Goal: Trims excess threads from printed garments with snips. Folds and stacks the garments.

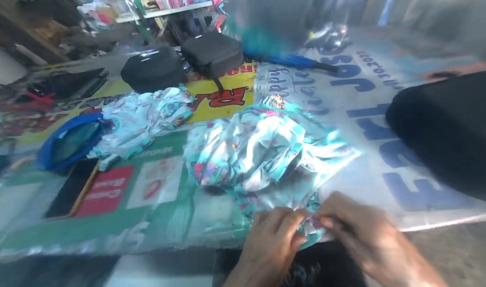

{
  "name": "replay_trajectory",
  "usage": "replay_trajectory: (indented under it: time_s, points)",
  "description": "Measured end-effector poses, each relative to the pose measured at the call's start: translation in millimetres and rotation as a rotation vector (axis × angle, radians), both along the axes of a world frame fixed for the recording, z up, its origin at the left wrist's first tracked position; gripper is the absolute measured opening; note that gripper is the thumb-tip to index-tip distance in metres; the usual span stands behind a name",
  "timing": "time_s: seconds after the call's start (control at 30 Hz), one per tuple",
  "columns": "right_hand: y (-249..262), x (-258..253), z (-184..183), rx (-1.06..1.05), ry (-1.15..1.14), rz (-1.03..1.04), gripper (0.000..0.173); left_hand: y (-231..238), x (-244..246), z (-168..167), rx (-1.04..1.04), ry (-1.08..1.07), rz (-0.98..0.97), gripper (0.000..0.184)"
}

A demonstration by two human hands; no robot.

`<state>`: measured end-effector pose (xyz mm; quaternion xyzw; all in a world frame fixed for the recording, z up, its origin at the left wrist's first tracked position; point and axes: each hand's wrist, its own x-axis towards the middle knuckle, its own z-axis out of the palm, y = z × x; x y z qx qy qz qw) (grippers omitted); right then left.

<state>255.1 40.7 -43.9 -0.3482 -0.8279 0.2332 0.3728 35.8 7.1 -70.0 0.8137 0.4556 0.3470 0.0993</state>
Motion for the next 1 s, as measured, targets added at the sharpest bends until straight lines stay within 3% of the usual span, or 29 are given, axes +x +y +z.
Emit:
replay_trajectory:
  time_s: [0.07,0.13,0.3,0.43,0.53,0.73,1.0]
  points:
    - [3.4,-15.9,-4.5,-0.188,0.204,0.077,0.031,1.4,2.3,-3.1,0.032,0.026,-0.015,0.016]
    - [6.1,-24.7,-15.2,-0.274,0.197,0.089,0.028,1.3,-1.2,-8.0,0.086,0.023,-0.034,0.011]
    - [7.4,-21.1,-19.5,-0.259,0.114,0.076,0.021,-7.6,-10.9,-17.8,0.169,-0.051,-0.004,0.009]
    - [8.2,-22.4,-19.0,-0.251,0.099,0.058,0.020,-5.8,-0.9,-13.4,0.165,0.097,0.148,0.025]
    - [7.4,-23.5,-19.0,-0.256,0.098,0.054,0.019,-2.7,3.5,-5.9,0.121,0.163,0.195,0.021]
    - [4.6,-21.5,-20.5,-0.150,0.035,0.098,0.014,-14.5,-10.2,-3.9,-0.004,-0.069,0.113,0.014]
    - [0.9,-23.2,-27.8,-0.072,-0.001,0.144,0.016,-16.8,0.6,-20.0,0.196,-0.207,0.060,0.014]
